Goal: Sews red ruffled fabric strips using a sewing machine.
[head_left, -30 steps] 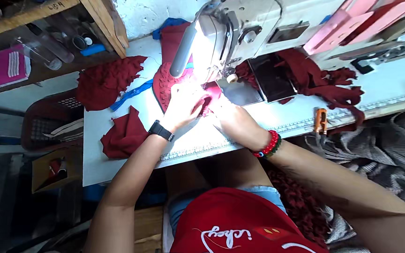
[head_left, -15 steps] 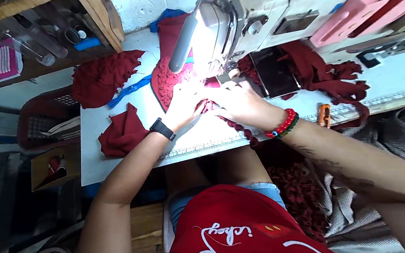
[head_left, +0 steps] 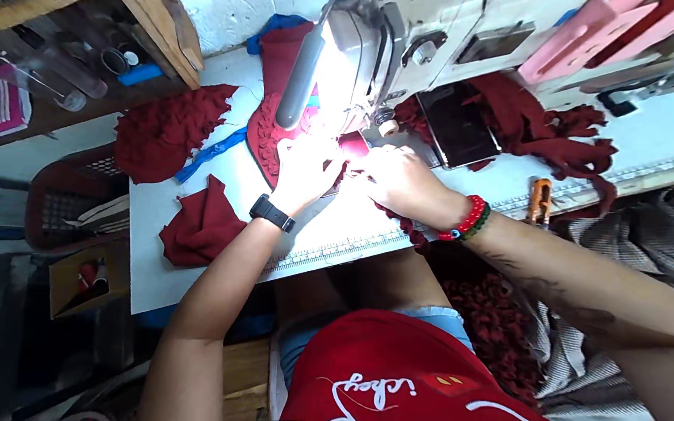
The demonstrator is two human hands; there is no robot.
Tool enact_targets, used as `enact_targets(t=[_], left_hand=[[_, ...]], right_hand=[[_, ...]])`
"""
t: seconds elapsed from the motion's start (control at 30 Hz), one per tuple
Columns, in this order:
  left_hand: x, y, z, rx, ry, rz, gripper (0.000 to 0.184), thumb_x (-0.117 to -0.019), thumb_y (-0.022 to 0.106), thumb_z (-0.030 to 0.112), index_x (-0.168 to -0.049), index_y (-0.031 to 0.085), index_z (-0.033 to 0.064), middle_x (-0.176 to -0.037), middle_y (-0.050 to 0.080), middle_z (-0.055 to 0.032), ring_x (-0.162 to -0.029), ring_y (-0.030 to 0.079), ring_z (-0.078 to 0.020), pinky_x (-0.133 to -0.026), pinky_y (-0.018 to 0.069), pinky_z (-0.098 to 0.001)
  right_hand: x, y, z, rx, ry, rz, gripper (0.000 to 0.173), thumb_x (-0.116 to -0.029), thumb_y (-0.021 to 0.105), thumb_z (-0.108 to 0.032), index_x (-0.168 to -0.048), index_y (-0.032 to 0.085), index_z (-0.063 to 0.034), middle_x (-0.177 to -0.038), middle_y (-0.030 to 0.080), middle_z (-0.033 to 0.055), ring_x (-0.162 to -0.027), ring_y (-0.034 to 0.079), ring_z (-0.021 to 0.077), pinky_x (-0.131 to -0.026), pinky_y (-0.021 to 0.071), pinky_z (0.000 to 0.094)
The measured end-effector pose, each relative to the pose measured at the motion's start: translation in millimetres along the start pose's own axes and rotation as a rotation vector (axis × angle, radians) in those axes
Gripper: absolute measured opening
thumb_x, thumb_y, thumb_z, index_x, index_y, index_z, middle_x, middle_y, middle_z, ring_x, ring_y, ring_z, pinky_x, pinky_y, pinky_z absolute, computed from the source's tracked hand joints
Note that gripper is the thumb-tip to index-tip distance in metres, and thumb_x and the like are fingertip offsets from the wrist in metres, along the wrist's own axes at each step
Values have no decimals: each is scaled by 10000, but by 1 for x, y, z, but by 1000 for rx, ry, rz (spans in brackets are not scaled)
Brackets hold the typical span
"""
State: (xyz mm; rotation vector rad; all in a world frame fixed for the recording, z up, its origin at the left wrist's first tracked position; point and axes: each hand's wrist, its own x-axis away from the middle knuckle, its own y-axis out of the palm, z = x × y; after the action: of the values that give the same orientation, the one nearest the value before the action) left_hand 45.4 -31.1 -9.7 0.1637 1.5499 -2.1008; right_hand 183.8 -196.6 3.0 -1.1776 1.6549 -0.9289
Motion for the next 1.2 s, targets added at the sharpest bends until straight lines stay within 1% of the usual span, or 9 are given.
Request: enact_targets(t=[0.23,0.4,0.6,0.7,0.83,0.97,1.1,1.13,1.2], left_hand=[[1,11,1,-19,-82,-6,201,-977,627,298,-1022,757,152,-1099,708,-58,-1151,610,-251,-1047,336,-545],[8,13,1,-22,99,82,182,-935,614,198,-1014,769,145,-1089,718,-64,-1173,608,-266,-1062,320,-556],[7,12,0,30,47,92,208,-968,609,280,-998,783,170,-1104,741,-26,-1161,627,-223,-1076,303,-554],[8,11,-1,45,30,87,193,-969,622,258,-1000,787,163,-1112,748,-26,-1161,637,-215,-1082,312,-549],[11,6,-1,19,51,47,212,-973,599,264,-1032,787,185,-1133,746,-15,-1179,632,-207,-1091,312,-548],[10,8,1,21,13,61,251,-993,611,352,-947,772,165,-1081,744,-20,-1128,648,-198,-1064,339,-541],[9,9,-2,19,28,22,204,-970,610,280,-951,764,147,-1103,736,-44,-1150,636,-227,-1045,342,-549],[9,7,-3,39,39,14,194,-973,623,273,-956,767,143,-1109,736,-49,-1157,633,-232,-1050,339,-550],[10,5,-7,57,65,4,198,-987,632,282,-998,783,155,-1169,739,-44,-1201,626,-224,-1073,340,-544]], right_hand=[[13,-18,-19,-407,203,-43,102,-971,649,-84,-1024,720,-33,-822,666,146,-698,645,269,-649,540,467],[-31,-25,2,-427,328,-203,217,-1045,583,-172,-1064,766,-56,-1080,725,128,-1041,664,244,-941,506,484],[-31,-13,4,-443,318,-74,255,-967,720,-335,-1000,770,-87,-1016,726,86,-983,665,200,-908,520,446],[-25,8,1,-359,202,117,135,-941,697,-190,-976,708,-60,-968,704,96,-914,678,199,-835,559,410],[-3,13,-23,-68,39,75,175,-996,590,-119,-1058,683,16,-1067,662,197,-957,688,351,-793,572,524],[16,3,-35,-4,-44,57,217,-1022,556,-159,-972,702,-5,-961,671,178,-905,688,347,-740,565,519],[24,-10,-31,-232,212,-35,194,-1024,591,-209,-909,687,-86,-703,630,100,-591,630,255,-530,507,472],[23,-12,-32,-212,210,-20,156,-1012,618,-212,-940,686,-91,-737,640,104,-621,640,267,-553,512,489],[23,-12,-28,-35,19,46,192,-988,640,-201,-1137,692,-91,-1050,677,131,-938,676,338,-781,546,568]])
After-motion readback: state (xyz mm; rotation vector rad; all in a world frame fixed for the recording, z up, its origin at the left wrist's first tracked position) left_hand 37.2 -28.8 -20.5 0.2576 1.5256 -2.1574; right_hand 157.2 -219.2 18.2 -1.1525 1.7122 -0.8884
